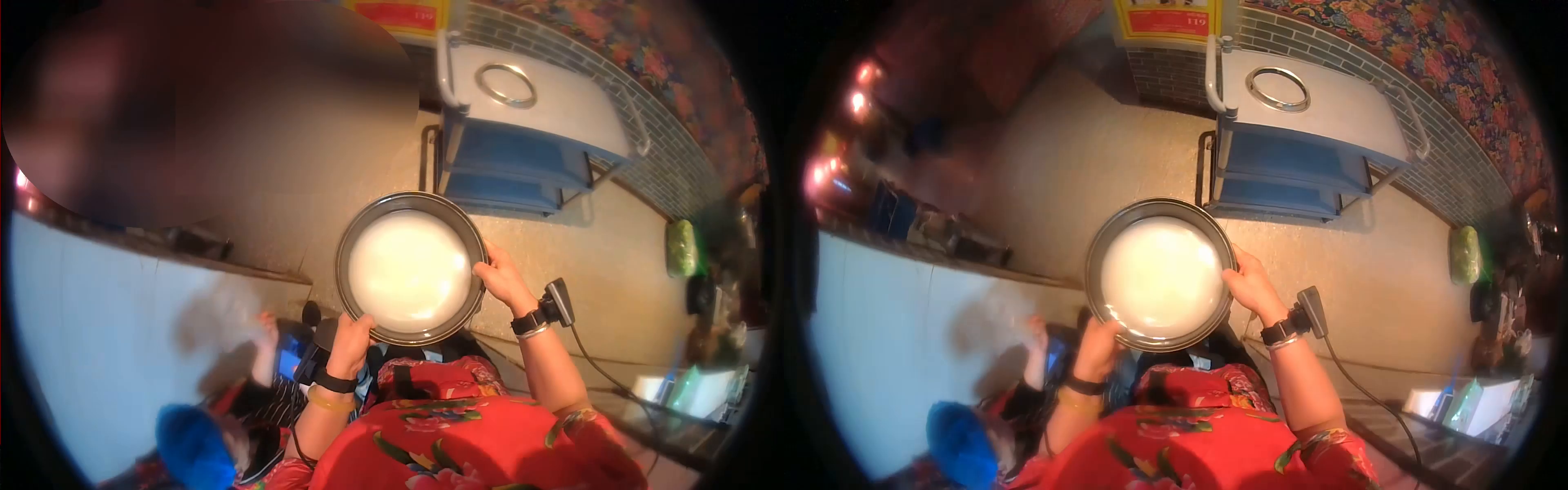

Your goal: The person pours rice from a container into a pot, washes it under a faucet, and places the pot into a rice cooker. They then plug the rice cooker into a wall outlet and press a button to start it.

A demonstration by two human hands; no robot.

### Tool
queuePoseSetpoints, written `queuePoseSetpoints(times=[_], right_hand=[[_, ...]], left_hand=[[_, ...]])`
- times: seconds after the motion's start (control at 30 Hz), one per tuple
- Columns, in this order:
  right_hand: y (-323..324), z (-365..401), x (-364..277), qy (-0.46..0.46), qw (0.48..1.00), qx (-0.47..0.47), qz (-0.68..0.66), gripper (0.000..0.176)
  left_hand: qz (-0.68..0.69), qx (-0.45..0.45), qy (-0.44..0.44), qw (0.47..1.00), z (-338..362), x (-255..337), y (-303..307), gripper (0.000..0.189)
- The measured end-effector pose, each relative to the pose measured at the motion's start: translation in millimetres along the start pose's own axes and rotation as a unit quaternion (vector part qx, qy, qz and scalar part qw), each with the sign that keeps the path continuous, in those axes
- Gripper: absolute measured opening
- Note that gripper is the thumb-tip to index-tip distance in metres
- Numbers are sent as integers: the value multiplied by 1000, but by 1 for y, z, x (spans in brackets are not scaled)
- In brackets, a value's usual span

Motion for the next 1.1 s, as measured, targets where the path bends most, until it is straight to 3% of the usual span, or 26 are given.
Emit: queuePoseSetpoints(times=[0.13,0.3,0.4,0.43,0.5,0.63,0.67,0.7,0.73,0.83,0.9,0.97,1.0,1.03,1.07,1.1], right_hand=[[65,-51,24,6,999,28,16,51],[177,-106,101,116,984,135,-15,45],[254,-124,160,-10,985,146,-89,39],[286,-126,173,-3,977,213,-7,39],[317,-105,168,46,957,288,-2,43],[413,-52,162,-105,924,345,-125,45],[440,-36,164,-99,904,410,-73,45],[460,-67,169,-96,878,469,-18,45],[483,-65,160,-60,863,500,-45,45],[551,-36,133,-100,810,577,-35,41],[598,-29,135,-108,779,613,-76,41],[614,20,190,-106,751,645,-95,41],[642,31,180,-50,745,664,-45,42],[661,46,193,-28,738,669,-85,42],[686,50,216,-34,727,681,-85,42],[712,66,210,-56,719,687,-94,44]], left_hand=[[-40,-28,-13,999,-63,-5,-71,18],[-47,-83,-3,995,-163,-84,-163,27],[-92,-170,36,980,-213,-118,-246,15],[-82,-178,46,980,-227,-122,-277,16],[-105,-242,79,961,-241,-133,-313,22],[-171,-334,125,919,-265,-142,-443,31],[-182,-368,125,903,-260,-138,-486,31],[-191,-401,122,888,-295,-125,-526,30],[-214,-426,130,869,-301,-117,-563,29],[-226,-508,136,820,-339,-140,-666,27],[-199,-571,155,781,-320,-139,-750,28],[-240,-584,155,760,-283,-189,-781,27],[-242,-601,161,745,-273,-195,-817,25],[-243,-614,165,733,-259,-210,-843,23],[-291,-674,62,676,-262,-212,-871,36],[-268,-651,135,697,-232,-209,-902,41]])
Point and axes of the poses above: each hand's wrist, its own z-axis away from the middle knuckle, its own y-axis out of the back of the hand, x = y × z, the point moved 9 cm from there along -z, towards the middle knuckle, and after that the axes turned 10 degrees about -y, right-handed, at the moved point
